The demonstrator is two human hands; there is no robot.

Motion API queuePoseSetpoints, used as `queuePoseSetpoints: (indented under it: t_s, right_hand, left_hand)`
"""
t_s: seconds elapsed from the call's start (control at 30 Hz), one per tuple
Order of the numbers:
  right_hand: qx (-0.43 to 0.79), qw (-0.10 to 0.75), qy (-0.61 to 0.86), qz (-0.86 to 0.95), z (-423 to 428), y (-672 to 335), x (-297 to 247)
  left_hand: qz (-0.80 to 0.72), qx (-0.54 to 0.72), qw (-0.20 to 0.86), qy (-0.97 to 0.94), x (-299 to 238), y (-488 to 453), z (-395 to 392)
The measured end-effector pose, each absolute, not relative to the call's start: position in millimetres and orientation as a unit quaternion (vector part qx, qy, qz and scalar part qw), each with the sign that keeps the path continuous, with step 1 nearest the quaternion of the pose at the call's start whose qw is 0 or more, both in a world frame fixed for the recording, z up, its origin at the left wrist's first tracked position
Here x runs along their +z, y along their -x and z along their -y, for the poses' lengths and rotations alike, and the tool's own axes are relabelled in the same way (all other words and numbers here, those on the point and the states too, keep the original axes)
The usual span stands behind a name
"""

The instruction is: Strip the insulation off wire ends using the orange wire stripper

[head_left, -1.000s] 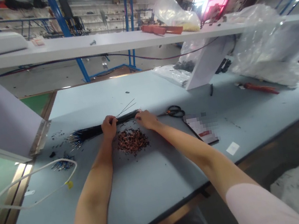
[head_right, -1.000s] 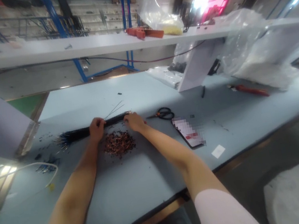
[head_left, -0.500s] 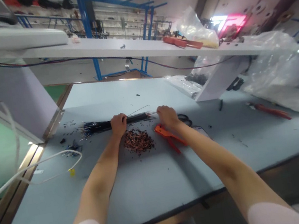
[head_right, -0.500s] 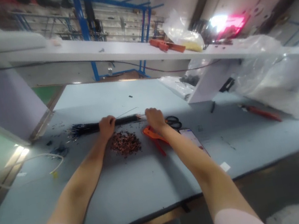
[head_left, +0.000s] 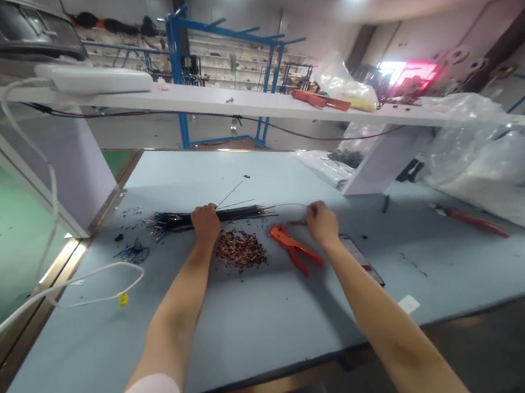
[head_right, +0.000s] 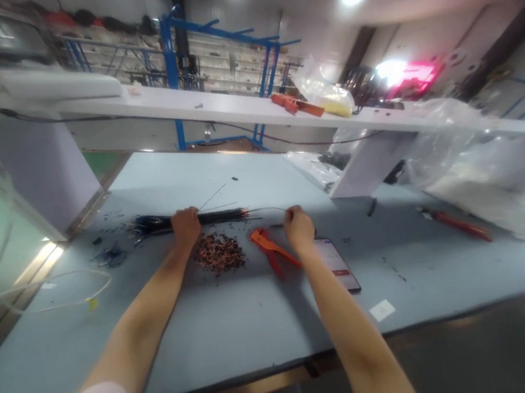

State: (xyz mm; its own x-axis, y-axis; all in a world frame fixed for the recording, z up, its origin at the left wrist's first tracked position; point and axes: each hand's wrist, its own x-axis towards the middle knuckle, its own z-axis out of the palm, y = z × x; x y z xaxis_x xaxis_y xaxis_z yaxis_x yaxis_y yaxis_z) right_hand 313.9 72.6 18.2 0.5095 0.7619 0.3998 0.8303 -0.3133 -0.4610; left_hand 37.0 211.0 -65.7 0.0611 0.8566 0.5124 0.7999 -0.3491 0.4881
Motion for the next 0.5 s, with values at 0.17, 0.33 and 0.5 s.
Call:
queuePoseSetpoints:
  t_s: [0.17,0.33,0.5]
  right_hand:
    - [-0.045,0.516,0.785,0.338,-43.0,-330.8,7.7]
    - [0.04,0.665,0.702,0.25,-14.7,-341.7,-14.3]
    - [0.127,0.745,0.622,0.206,-9.7,-336.3,-14.6]
  left_hand:
    - [-0.574,0.358,0.009,-0.736,-62.9,-34.5,-206.0]
    - [-0.581,0.327,-0.017,-0.745,-59.7,-35.6,-203.9]
    - [-0.58,0.274,-0.052,-0.766,-55.6,-36.5,-199.5]
